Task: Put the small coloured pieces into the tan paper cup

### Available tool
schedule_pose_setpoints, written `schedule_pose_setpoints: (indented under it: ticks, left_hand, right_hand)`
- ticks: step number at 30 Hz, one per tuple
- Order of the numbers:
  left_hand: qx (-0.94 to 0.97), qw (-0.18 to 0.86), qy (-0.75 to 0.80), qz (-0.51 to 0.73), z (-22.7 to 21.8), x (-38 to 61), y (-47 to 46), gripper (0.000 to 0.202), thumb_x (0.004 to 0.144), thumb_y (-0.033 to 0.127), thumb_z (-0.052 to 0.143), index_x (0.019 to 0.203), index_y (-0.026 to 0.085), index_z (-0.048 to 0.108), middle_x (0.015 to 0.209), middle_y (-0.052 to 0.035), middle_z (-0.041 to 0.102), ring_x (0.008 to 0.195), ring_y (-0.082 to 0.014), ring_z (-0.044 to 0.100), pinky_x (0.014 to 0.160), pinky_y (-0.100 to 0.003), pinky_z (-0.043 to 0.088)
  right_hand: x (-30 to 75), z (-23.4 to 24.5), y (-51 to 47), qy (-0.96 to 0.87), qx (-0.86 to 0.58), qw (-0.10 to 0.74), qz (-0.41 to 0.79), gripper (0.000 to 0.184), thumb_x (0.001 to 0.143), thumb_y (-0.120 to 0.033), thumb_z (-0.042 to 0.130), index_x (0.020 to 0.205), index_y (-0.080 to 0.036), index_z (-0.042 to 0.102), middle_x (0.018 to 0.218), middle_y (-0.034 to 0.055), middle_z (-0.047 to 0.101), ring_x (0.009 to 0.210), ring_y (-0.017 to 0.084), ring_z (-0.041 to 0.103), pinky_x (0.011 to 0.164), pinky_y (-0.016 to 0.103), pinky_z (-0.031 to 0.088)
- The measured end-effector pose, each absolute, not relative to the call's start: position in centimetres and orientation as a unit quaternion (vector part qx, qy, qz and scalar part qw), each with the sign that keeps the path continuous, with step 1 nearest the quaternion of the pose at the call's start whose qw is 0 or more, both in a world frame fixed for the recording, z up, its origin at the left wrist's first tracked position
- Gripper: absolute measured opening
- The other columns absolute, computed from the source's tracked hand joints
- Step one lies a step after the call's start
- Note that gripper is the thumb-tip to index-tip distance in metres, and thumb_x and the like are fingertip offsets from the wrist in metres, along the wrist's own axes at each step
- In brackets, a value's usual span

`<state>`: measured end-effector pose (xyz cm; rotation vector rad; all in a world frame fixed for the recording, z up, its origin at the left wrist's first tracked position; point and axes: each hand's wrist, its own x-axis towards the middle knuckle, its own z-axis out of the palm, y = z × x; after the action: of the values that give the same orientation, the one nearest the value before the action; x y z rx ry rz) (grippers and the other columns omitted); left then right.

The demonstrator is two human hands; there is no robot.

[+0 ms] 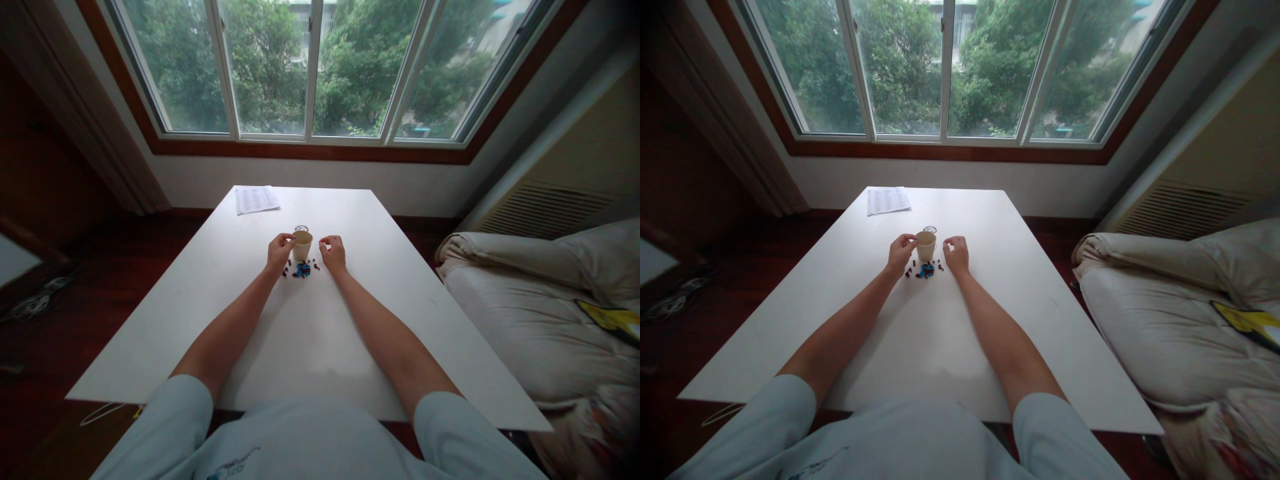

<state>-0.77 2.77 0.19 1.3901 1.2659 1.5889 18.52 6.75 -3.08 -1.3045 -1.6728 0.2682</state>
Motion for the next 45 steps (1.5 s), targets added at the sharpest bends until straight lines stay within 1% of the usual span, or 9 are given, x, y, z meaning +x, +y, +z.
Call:
schedule_pose_setpoints:
  ticks: [3, 5, 8, 11, 15, 19, 26, 35, 45]
  left_hand:
    - [0.526, 0.347, 0.474, 0.615, 0.1, -0.8, 2.7, 0.022, 0.081, 0.035, 0.063, 0.093, 0.017, 0.064, 0.056, 0.0082, 0.029, 0.05, -0.0069, 0.027, 0.048, -0.021, 0.023]
    - [0.526, 0.346, 0.474, 0.616, 0.1, -1.0, 2.6, 0.022, 0.079, 0.035, 0.064, 0.092, 0.017, 0.065, 0.056, 0.0083, 0.029, 0.05, -0.0068, 0.027, 0.048, -0.02, 0.023]
    - [0.535, 0.331, 0.476, 0.614, 0.3, -1.6, 2.3, 0.022, 0.078, 0.035, 0.065, 0.09, 0.016, 0.065, 0.056, 0.0082, 0.029, 0.051, -0.0069, 0.027, 0.049, -0.021, 0.021]
    - [0.56, 0.299, 0.49, 0.598, 0.8, -2.5, 2.0, 0.021, 0.079, 0.034, 0.063, 0.089, 0.016, 0.066, 0.056, 0.0079, 0.03, 0.05, -0.0073, 0.028, 0.049, -0.021, 0.021]
    - [0.627, 0.212, 0.533, 0.527, 1.3, -3.7, 1.4, 0.019, 0.081, 0.032, 0.059, 0.089, 0.017, 0.067, 0.055, 0.007, 0.036, 0.052, -0.0083, 0.033, 0.052, -0.021, 0.025]
    - [0.72, 0.13, 0.548, 0.404, 1.2, -3.9, 0.6, 0.018, 0.082, 0.03, 0.056, 0.09, 0.019, 0.069, 0.055, 0.006, 0.044, 0.053, -0.0093, 0.039, 0.056, -0.022, 0.028]
    - [0.791, 0.101, 0.555, 0.237, 0.0, -3.0, 0.0, 0.021, 0.083, 0.033, 0.057, 0.096, 0.025, 0.072, 0.069, -0.0001, 0.065, 0.062, -0.0137, 0.054, 0.06, -0.024, 0.033]
    - [0.792, 0.091, 0.579, 0.17, -0.5, -3.0, 0.1, 0.029, 0.083, 0.031, 0.06, 0.109, 0.033, 0.073, 0.085, -0.0016, 0.073, 0.078, -0.0182, 0.064, 0.071, -0.026, 0.042]
    - [0.79, 0.09, 0.586, 0.158, -0.5, -3.0, 0.0, 0.025, 0.084, 0.034, 0.059, 0.103, 0.031, 0.074, 0.085, -0.0021, 0.073, 0.078, -0.018, 0.064, 0.07, -0.025, 0.042]
  right_hand:
    - [18.6, -3.2, 6.8, -0.691, -0.529, 0.48, 0.109, 0.02, 0.088, -0.028, 0.048, 0.093, -0.016, 0.064, 0.101, 0.0096, 0.059, 0.089, 0.018, 0.056, 0.08, 0.03, 0.046]
    - [18.7, -3.2, 6.7, -0.704, -0.519, 0.47, 0.117, 0.02, 0.088, -0.029, 0.048, 0.09, -0.017, 0.064, 0.09, 0.0062, 0.061, 0.08, 0.016, 0.055, 0.075, 0.028, 0.044]
    - [18.6, -3.1, 6.2, -0.735, -0.497, 0.439, 0.139, 0.02, 0.087, -0.029, 0.049, 0.089, -0.018, 0.066, 0.071, 0.0, 0.059, 0.065, 0.013, 0.051, 0.065, 0.025, 0.039]
    - [18.7, -3.0, 5.8, -0.775, -0.467, 0.387, 0.178, 0.019, 0.083, -0.026, 0.051, 0.088, -0.019, 0.068, 0.062, -0.0028, 0.056, 0.059, 0.011, 0.047, 0.06, 0.023, 0.034]
    - [19.2, -2.7, 5.7, -0.816, -0.439, 0.306, 0.219, 0.018, 0.078, -0.023, 0.055, 0.084, -0.019, 0.071, 0.061, -0.003, 0.057, 0.058, 0.01, 0.047, 0.059, 0.022, 0.033]
    - [19.6, -2.5, 5.9, -0.83, -0.411, 0.284, 0.248, 0.02, 0.076, -0.024, 0.056, 0.087, -0.02, 0.072, 0.061, -0.0039, 0.055, 0.059, 0.01, 0.046, 0.059, 0.021, 0.033]
    - [19.5, -2.4, 5.9, -0.843, -0.397, 0.258, 0.256, 0.02, 0.077, -0.024, 0.058, 0.089, -0.02, 0.072, 0.065, -0.0033, 0.057, 0.061, 0.01, 0.047, 0.059, 0.021, 0.032]
    - [19.4, -1.9, 5.5, -0.848, -0.407, 0.226, 0.252, 0.022, 0.076, -0.024, 0.06, 0.093, -0.021, 0.073, 0.067, -0.0033, 0.058, 0.061, 0.009, 0.046, 0.059, 0.021, 0.031]
    - [19.2, -2.4, 5.9, -0.862, -0.409, 0.206, 0.218, 0.021, 0.078, -0.024, 0.059, 0.094, -0.021, 0.072, 0.069, -0.0029, 0.059, 0.062, 0.01, 0.047, 0.059, 0.021, 0.03]
